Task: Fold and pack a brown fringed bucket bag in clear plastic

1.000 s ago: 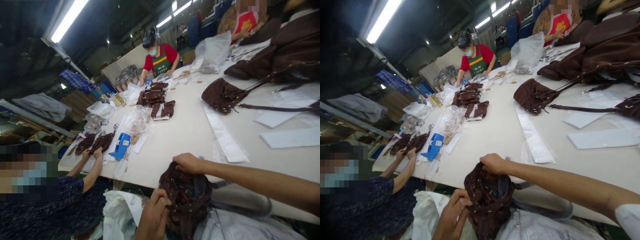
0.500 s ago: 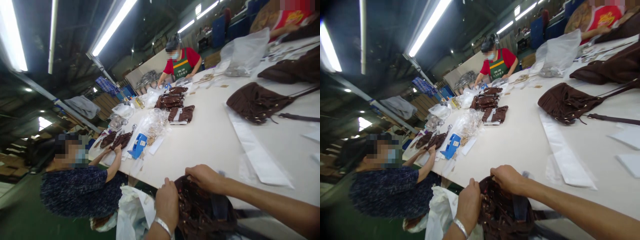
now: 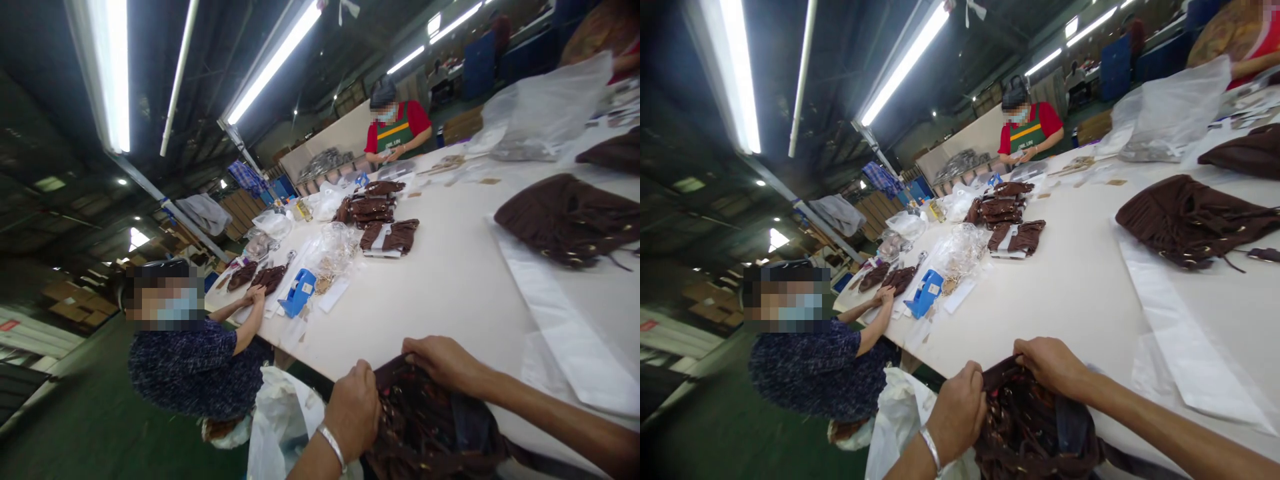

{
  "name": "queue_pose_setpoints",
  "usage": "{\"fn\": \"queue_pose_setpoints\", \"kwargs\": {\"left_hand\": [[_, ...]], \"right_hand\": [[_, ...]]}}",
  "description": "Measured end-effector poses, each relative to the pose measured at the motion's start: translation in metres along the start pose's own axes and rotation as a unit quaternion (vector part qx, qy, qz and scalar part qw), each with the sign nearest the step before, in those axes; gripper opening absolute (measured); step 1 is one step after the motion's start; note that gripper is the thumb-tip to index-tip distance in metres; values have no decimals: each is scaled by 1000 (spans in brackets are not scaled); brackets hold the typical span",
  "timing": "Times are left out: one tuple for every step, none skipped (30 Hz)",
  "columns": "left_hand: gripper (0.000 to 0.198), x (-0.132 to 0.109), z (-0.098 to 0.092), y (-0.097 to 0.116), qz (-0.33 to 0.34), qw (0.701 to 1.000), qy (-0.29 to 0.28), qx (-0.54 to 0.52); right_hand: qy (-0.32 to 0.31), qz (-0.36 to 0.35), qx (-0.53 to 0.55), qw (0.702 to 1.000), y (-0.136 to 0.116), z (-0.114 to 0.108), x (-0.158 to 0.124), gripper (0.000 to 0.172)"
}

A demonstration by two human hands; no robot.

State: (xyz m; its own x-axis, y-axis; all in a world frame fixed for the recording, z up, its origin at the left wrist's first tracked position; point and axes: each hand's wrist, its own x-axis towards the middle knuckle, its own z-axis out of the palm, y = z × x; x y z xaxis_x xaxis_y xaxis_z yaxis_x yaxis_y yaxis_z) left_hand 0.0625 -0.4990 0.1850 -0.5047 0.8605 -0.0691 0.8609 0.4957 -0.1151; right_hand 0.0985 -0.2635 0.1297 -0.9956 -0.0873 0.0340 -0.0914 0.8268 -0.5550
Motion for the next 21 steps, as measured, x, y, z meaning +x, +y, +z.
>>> {"fn": "queue_pose_setpoints", "kwargs": {"left_hand": [[14,-2,-1,-1,3,1000,10,-29],[15,-4,0,-2,2,998,18,-56],[16,-6,1,-3,-4,997,23,-77],[18,-8,3,-4,-12,995,23,-94],[19,-10,4,-5,-24,994,20,-107],[19,-10,5,-5,-38,993,12,-114],[19,-10,5,-5,-53,992,5,-115],[19,-9,3,-4,-64,992,3,-111],[19,-7,0,-2,-67,992,10,-105],[20,-4,-4,2,-57,993,26,-99],[22,1,-7,6,-36,994,47,-94],[24,6,-9,10,-10,993,70,-91],[26,12,-10,15,14,992,90,-87],[26,18,-8,19,29,990,107,-83],[26,23,-4,22,36,989,121,-75],[24,29,3,24,35,989,132,-63],[21,33,12,26,28,988,143,-50],[19,37,21,26,19,987,153,-37],[17,40,31,26,13,987,161,-25],[14,43,39,24,8,986,167,-14],[13,45,46,23,6,985,174,-6]], "right_hand": [[-3,-1,4,1000,3,1,1,23],[-6,-2,9,1000,5,2,1,23],[-9,-4,14,1000,8,3,2,22],[-11,-7,21,1000,9,4,2,22],[-12,-9,28,999,10,5,2,22],[-15,-13,37,999,11,7,2,22],[-18,-17,46,999,12,8,2,22],[-21,-19,55,998,12,9,1,22],[-25,-22,65,997,12,9,1,22],[-31,-25,76,996,11,10,2,22],[-37,-30,91,995,11,10,2,22],[-43,-35,111,992,11,10,2,23],[-49,-40,133,989,10,9,3,23],[-55,-44,155,985,11,8,3,24],[-61,-45,176,981,11,7,4,25],[-66,-43,195,978,11,6,5,26],[-72,-40,210,974,12,6,5,27],[-78,-37,221,971,12,5,5,28],[-84,-37,230,969,13,6,6,29],[-85,-37,233,968,13,7,6,30],[-75,-30,224,971,13,9,6,29]]}}
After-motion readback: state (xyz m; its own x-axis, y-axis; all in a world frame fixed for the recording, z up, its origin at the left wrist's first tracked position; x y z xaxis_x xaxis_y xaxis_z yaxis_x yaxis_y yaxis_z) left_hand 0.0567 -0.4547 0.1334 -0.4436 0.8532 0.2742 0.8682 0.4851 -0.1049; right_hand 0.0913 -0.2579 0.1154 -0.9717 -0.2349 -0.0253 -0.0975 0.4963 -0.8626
